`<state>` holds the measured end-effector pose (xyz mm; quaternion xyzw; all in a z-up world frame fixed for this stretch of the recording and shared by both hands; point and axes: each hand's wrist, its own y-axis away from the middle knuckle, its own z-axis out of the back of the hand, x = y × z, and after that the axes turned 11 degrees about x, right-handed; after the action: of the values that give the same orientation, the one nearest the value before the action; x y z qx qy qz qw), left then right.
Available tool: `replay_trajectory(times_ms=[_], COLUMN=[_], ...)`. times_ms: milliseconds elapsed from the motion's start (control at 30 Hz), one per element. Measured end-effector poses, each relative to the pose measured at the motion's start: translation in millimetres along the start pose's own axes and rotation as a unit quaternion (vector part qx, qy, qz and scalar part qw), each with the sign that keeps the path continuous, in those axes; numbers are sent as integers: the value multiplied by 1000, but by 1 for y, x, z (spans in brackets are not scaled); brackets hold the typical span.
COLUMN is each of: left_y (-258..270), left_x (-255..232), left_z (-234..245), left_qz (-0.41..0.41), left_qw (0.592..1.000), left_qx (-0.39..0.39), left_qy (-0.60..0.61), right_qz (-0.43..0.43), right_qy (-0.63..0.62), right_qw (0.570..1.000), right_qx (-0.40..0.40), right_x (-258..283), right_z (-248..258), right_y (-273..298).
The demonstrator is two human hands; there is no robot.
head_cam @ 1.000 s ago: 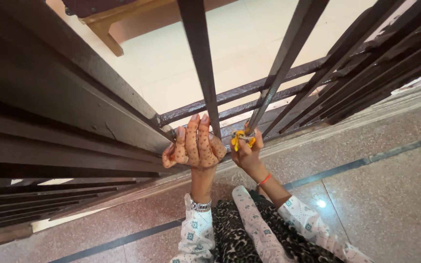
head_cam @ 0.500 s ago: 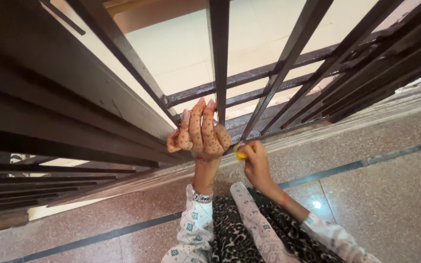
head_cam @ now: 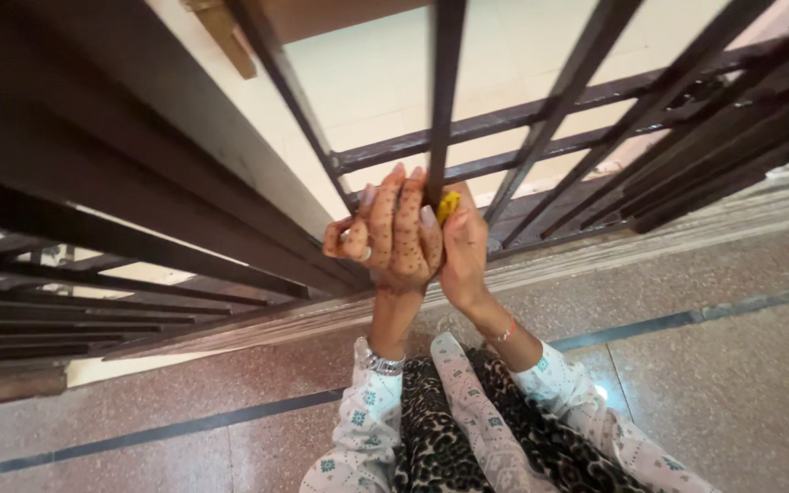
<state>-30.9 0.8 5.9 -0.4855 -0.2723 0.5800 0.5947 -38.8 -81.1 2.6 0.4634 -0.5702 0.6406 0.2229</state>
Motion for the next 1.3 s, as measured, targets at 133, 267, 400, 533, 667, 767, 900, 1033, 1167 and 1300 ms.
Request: replay_trajectory(times_ms=[133,267,400,533,667,767,900,1033,1167,1300], left_y=[9,8,9,11,12,15,28,3,7,8], left_x=[20,29,30,34,35,36,38,31,31,27], left_z=[-6,-6,-3,-3,-5,-2,26,-6,-4,-2], left_qz=[-56,-87,-81,-88,-91,-104,-96,-102,-106,-96], left_qw=[998,996,996,995,995,994,959,993,993,993], left_qx=[-8,-5,17,22,20,26,238,-14,12,21], left_qy=[-33,-32,-37,-40,-32,-38,-120,-56,-52,-65], right_qz=[50,24,-117,50,48,-85,-130,41,253,256], right_qy=[0,-56,80,157,232,348,326,374,414,474], right_qw=[997,994,980,983,969,934,936,924,836,819], right_qx=[-62,-89,-138,-78,-72,0,-14,-71,-257,-198], right_x=[-43,-102,-161,-186,-201,-203,-142,-39,7,12], right_z=[-9,-2,1,-2,-6,11,21,27,46,48], right_y=[1,32,65,84,113,137,132,92,24,-36])
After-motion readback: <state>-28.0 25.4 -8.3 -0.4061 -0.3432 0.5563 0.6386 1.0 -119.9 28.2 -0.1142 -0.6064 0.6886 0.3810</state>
